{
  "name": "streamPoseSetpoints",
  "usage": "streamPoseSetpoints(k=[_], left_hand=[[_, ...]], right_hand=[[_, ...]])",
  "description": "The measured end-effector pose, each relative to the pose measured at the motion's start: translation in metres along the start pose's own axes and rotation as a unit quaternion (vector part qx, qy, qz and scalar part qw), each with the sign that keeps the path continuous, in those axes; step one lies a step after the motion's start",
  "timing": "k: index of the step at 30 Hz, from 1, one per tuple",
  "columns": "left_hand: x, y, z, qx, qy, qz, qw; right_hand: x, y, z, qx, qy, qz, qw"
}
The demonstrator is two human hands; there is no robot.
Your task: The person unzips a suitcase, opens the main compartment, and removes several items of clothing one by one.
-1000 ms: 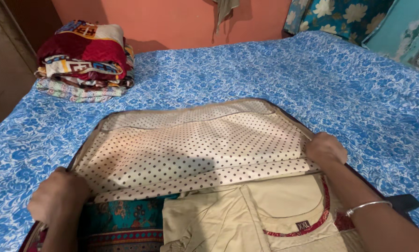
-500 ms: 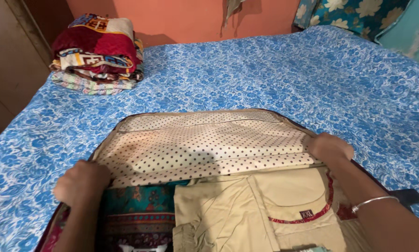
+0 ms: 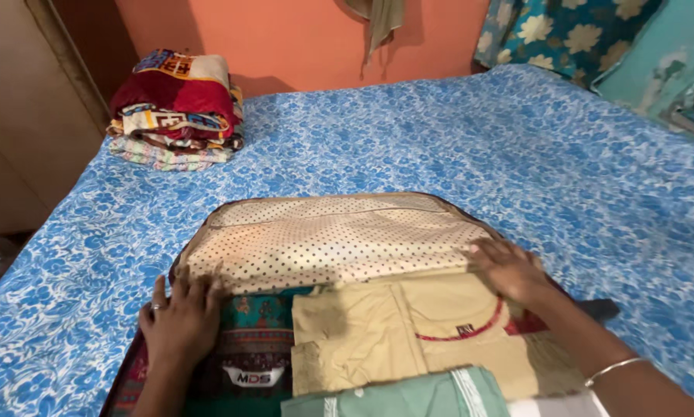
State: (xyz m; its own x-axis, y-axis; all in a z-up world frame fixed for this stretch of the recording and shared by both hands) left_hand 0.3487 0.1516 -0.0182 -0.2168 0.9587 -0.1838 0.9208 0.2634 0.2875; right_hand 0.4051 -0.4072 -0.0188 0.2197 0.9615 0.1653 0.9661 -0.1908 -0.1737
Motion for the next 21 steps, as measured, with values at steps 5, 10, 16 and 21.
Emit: streamPoseSetpoints(k=[5, 10, 16, 21], left_hand=[[-0.022, -0.056, 0.000, -0.072, -0.006, 0.064, 0.995], [-0.021, -0.100, 0.008, -0.051, -0.062, 0.091, 0.993], [-0.035, -0.139, 0.009, 0.027, -0.148, 0.045, 0.988], [-0.053, -0.211, -0.012, 0.031, -0.098, 0.119, 0.988]], right_hand=[[0.034, -0.078, 0.002, -0.038, 0.033, -0.067, 0.996], [0.040, -0.130, 0.006, -0.025, 0.062, -0.067, 0.996], [0.046, -0.186, 0.017, -0.051, 0.073, -0.102, 0.991], [0.056, -0.253, 0.029, -0.075, 0.061, -0.134, 0.986]])
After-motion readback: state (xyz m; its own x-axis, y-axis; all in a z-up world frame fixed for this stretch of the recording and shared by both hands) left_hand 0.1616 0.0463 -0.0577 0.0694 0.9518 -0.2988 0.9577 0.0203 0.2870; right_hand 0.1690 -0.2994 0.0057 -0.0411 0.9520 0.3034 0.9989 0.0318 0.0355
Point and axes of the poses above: each hand's wrist, its own y-axis towards the middle knuckle, its own z-axis out of the palm, x = y × z, the point moved 3 cm from there along y, towards the middle knuckle, and after that the axes turned 1 degree about y, right-handed, at the moved point
